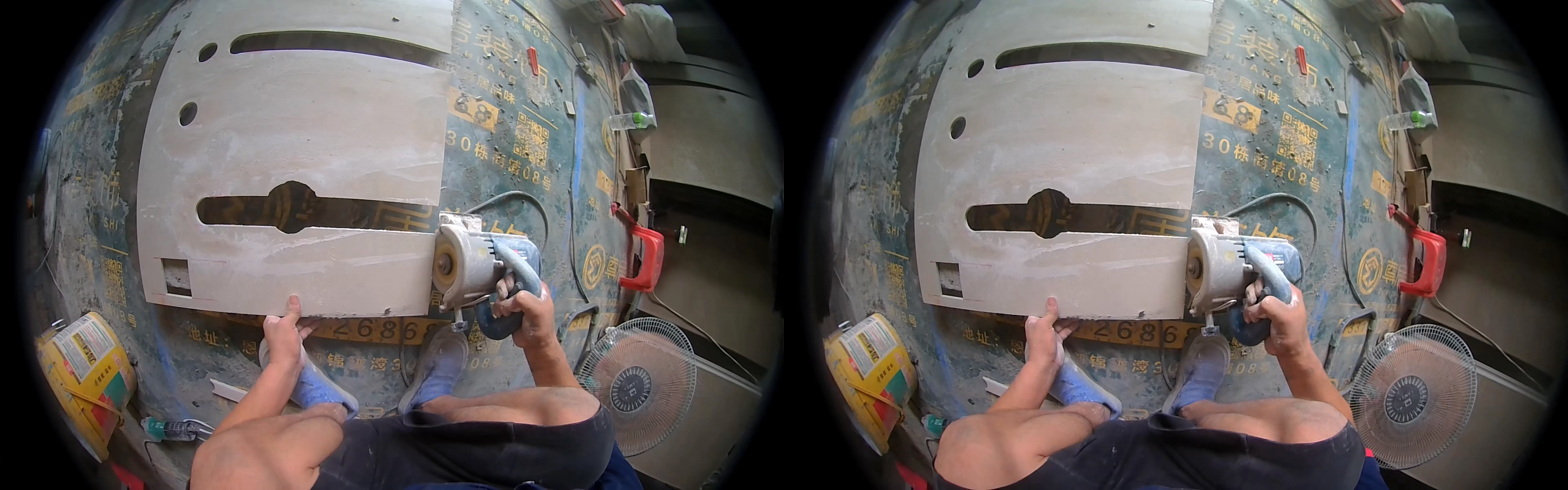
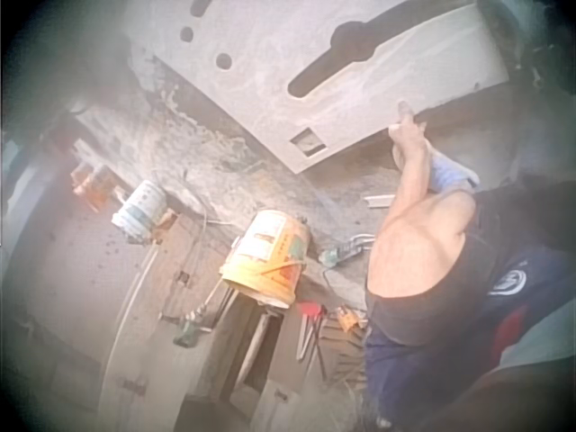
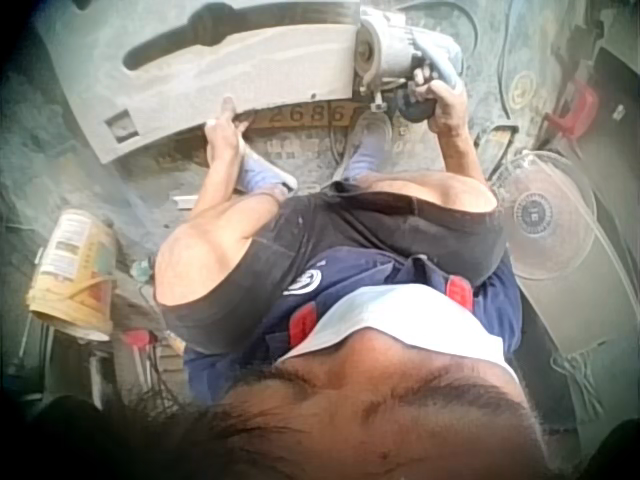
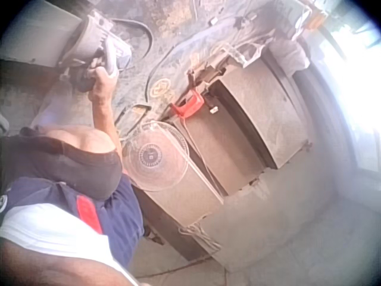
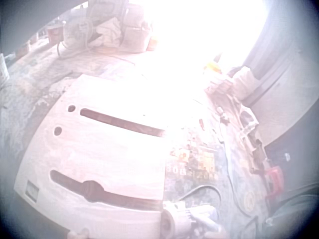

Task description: The person cuts a large tile using a power saw and then refines the cut-outs using an angle grinder.

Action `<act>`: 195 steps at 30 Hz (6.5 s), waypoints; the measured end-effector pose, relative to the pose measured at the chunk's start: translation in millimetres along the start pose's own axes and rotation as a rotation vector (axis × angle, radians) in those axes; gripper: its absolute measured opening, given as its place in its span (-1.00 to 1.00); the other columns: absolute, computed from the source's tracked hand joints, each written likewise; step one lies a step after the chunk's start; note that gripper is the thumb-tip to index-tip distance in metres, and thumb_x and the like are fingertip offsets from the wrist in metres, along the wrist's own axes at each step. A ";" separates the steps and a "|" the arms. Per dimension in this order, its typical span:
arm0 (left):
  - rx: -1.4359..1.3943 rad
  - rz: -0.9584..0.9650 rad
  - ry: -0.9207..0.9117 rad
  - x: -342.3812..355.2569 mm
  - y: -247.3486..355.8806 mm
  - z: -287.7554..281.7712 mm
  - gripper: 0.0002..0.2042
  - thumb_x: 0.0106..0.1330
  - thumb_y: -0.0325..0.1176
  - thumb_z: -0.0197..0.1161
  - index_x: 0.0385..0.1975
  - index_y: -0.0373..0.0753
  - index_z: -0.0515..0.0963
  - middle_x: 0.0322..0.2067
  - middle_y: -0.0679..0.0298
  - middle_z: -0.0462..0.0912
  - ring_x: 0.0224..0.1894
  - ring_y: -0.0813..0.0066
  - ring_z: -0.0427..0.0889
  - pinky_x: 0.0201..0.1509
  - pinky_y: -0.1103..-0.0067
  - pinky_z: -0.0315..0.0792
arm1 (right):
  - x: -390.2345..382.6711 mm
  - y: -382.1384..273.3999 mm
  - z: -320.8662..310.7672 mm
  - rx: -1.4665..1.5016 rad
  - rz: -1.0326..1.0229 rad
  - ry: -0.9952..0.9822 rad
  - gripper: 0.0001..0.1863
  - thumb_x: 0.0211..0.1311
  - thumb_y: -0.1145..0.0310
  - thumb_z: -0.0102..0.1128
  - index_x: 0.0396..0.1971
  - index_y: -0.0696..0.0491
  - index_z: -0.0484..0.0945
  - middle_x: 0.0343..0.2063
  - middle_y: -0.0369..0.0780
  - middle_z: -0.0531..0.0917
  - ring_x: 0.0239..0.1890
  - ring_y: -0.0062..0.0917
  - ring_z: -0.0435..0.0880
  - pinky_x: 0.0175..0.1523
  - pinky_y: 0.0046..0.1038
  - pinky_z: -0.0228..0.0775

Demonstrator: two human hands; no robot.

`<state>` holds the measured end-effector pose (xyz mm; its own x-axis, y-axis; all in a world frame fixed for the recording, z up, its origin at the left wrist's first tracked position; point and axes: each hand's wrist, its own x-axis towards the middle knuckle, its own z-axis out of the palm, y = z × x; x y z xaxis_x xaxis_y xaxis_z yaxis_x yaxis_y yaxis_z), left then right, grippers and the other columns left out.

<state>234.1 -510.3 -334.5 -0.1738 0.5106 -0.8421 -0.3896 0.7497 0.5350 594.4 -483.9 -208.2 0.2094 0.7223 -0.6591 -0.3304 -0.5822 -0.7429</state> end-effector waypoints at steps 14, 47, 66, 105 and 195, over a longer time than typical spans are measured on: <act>-0.038 0.003 0.003 -1.1 1.8 1.4 -0.60 0.41 -0.26 0.23 -0.02 -0.53 0.41 -0.18 -0.01 0.62 -0.21 0.18 0.70 -0.18 0.35 0.65 | -7.1 -0.8 6.5 -0.028 0.024 0.031 -0.78 -0.27 0.52 0.05 -0.48 0.12 0.38 -0.61 -0.27 0.35 -0.66 -0.58 0.30 -0.46 -0.50 0.27; -0.037 0.016 0.003 0.1 0.4 1.7 -0.61 0.41 -0.28 0.22 -0.04 -0.55 0.41 -0.19 -0.03 0.61 -0.23 0.16 0.70 -0.19 0.35 0.66 | -18.3 14.9 -11.0 0.011 0.071 -0.015 -0.69 -0.24 0.56 0.01 -0.33 0.17 0.39 -0.52 -0.21 0.40 -0.60 -0.51 0.35 -0.43 -0.46 0.28; 0.002 0.018 0.005 2.7 -4.2 -0.2 -0.57 0.41 -0.17 0.23 -0.02 -0.49 0.43 -0.21 0.00 0.64 -0.24 0.17 0.69 -0.14 0.31 0.62 | -23.2 21.3 -12.5 0.047 0.084 -0.008 -0.75 -0.23 0.55 0.08 -0.40 0.21 0.44 -0.57 -0.22 0.46 -0.58 -0.53 0.41 -0.44 -0.49 0.31; 0.008 0.031 0.013 -1.4 -1.3 5.5 -0.55 0.40 -0.14 0.24 -0.03 -0.49 0.44 -0.22 -0.01 0.64 -0.25 0.17 0.70 -0.16 0.30 0.63 | -40.1 30.2 -17.6 0.046 0.120 -0.004 -0.78 -0.22 0.60 0.10 -0.43 0.17 0.42 -0.57 -0.26 0.44 -0.55 -0.55 0.40 -0.40 -0.51 0.28; 1.006 0.750 0.997 -174.6 36.3 -278.6 -0.92 0.19 -0.49 0.20 -0.39 -0.28 0.64 -0.43 0.20 0.64 -0.35 0.44 0.57 -0.19 0.51 0.45 | 65.3 15.5 -13.4 -0.571 -0.032 -0.360 -0.74 0.36 0.36 0.17 -0.10 0.23 0.54 -0.29 -0.28 0.60 -0.23 -0.61 0.58 -0.07 -0.54 0.43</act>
<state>-1.6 -689.5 -187.1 -0.6927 0.7098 0.1281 0.7070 0.6331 0.3153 615.2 -450.8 -264.4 -0.1414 0.7642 -0.6292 0.2301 -0.5928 -0.7717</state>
